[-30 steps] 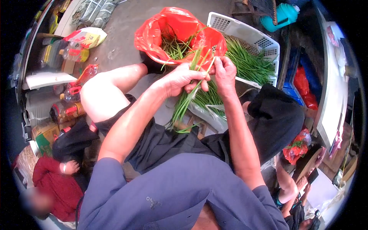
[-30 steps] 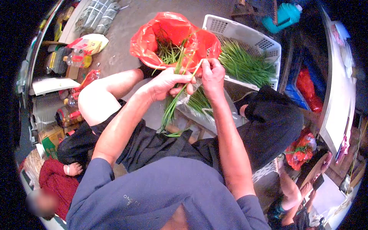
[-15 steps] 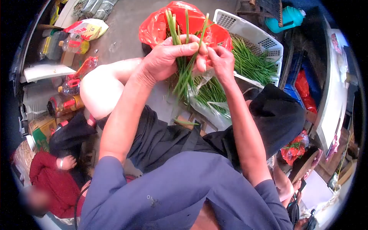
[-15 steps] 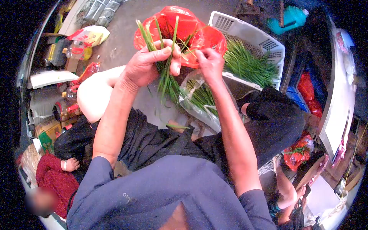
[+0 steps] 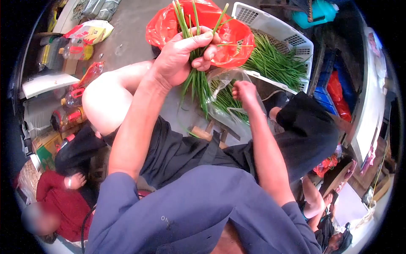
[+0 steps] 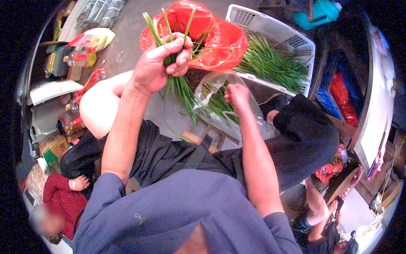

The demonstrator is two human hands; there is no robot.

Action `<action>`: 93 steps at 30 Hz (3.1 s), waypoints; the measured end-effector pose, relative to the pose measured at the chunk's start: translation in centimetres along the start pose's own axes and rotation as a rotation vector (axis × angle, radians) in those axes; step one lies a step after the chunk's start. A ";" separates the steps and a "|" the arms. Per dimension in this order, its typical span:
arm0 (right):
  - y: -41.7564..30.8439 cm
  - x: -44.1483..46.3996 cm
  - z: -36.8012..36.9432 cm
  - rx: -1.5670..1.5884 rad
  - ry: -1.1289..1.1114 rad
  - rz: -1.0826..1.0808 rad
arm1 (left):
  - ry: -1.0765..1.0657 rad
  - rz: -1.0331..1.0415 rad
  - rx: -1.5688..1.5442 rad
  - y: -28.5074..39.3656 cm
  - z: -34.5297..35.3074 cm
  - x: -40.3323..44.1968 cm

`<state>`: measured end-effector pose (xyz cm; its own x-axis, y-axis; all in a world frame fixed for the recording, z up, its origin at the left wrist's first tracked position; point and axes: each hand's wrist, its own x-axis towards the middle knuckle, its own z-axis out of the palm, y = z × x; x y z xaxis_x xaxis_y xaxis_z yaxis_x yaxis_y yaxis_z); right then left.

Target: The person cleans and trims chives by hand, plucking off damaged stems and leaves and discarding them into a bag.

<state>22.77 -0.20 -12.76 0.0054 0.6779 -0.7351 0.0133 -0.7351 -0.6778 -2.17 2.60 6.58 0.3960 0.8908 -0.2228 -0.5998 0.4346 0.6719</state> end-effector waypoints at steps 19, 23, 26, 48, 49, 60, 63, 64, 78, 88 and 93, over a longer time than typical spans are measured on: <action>9.2 3.5 6.4 -1.116 -0.204 -0.548 | 0.291 0.085 -0.020 1.3 -1.4 0.2; 10.0 3.0 6.5 -1.009 -0.144 -0.629 | 0.314 0.052 0.066 1.1 -1.0 0.3; 10.5 3.1 6.6 -0.949 -0.121 -0.651 | 0.333 0.041 0.070 0.9 -0.8 0.3; -6.4 -5.0 -3.0 -0.279 -0.195 -0.246 | 0.262 -0.037 0.226 -1.7 -0.8 0.3; -7.5 -5.8 -2.7 -0.193 -0.208 -0.249 | 0.254 -0.067 0.264 -2.3 -0.9 0.5; -11.3 -9.9 -0.6 0.249 -0.392 -0.345 | -0.030 -0.254 0.380 -6.4 2.1 0.4; -10.9 -9.7 0.0 0.273 -0.359 -0.364 | -0.023 -0.296 0.432 -6.6 2.3 0.5; -10.8 -9.7 0.1 0.279 -0.327 -0.375 | -0.023 -0.297 0.435 -6.7 2.3 0.5; -8.9 -8.7 1.3 -0.173 -0.070 -0.689 | 0.119 -0.306 0.455 -7.5 0.9 1.2; -9.7 -7.0 1.9 -0.113 0.146 -0.719 | 0.111 -0.354 0.380 -6.6 0.8 0.7; -11.9 -4.4 3.4 0.159 0.138 -0.601 | 0.044 -0.367 0.265 -5.6 0.5 0.0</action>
<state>19.19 5.56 -1.50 0.1723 0.9590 -0.2250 -0.0947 -0.2112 -0.9728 1.51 0.07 3.14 0.5160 0.6913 -0.5057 -0.2245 0.6789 0.6990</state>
